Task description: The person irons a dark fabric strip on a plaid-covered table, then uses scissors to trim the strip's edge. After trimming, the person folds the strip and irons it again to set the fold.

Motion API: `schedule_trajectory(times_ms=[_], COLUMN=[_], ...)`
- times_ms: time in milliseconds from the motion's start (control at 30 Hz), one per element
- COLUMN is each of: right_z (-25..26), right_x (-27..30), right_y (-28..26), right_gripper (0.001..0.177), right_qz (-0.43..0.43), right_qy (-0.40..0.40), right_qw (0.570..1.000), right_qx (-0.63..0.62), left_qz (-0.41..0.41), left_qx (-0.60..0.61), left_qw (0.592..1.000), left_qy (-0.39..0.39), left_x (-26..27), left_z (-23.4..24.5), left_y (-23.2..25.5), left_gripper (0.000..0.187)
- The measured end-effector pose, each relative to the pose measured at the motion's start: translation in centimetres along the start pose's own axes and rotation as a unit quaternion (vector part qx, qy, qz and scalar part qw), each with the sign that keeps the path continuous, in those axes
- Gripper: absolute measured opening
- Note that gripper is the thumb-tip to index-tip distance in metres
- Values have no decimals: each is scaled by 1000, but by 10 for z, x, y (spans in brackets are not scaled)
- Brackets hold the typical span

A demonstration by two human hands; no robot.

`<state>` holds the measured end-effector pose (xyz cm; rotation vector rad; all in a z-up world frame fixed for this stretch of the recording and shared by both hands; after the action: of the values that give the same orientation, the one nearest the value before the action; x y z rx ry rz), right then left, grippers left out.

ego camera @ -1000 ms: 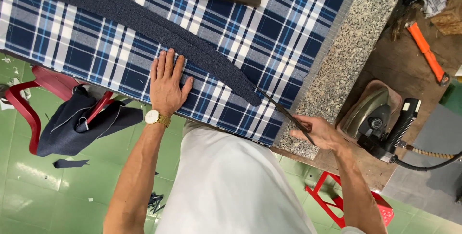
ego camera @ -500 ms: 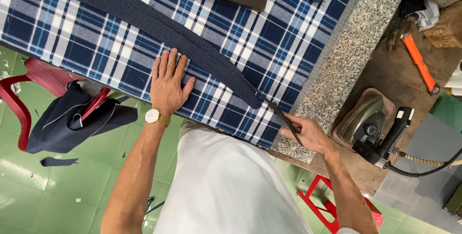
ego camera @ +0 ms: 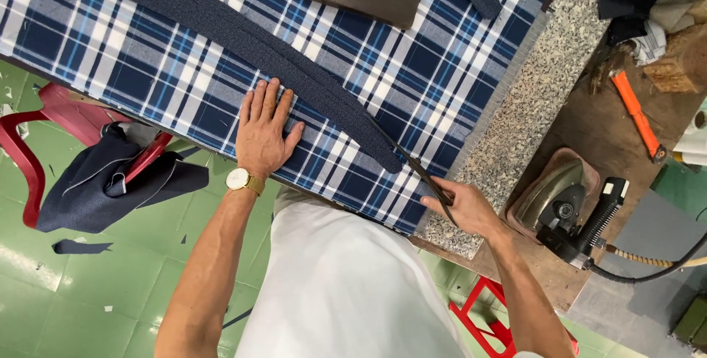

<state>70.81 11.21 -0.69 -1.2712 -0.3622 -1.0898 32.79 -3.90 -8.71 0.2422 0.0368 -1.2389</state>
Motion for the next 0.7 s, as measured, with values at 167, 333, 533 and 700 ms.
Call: schedule_trajectory(times_ms=[167, 333, 533, 700], right_z=[-1, 0, 7, 4], right_x=[7, 5, -8, -16], right_y=[-26, -12, -33, -44], right_gripper=[62, 52, 60, 65], right_qz=[11, 10, 10, 19], right_qy=[6, 16, -2, -7], right_qw=[1000, 1000, 1000, 999], right_qx=[6, -20, -20, 25], left_qz=[3, 8, 7, 6], left_qx=[-9, -11, -10, -13], left_qw=[1000, 1000, 1000, 1000], left_qy=[-7, -9, -7, -3], left_x=[0, 1, 1, 0], left_z=[-1, 0, 0, 1], left_y=[-1, 0, -1, 0], left_gripper=[63, 63, 63, 62])
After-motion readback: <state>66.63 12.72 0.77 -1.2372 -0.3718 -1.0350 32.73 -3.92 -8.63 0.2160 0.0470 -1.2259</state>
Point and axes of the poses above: each hand's wrist, its own x-axis away from the middle knuckle, its own z-axis out of the back of the hand, y = z × x, the point moved 2 cm from there along -x, towards the middle knuckle, and after that the axes turned 7 degrees about -x, right-handed, at the moved point
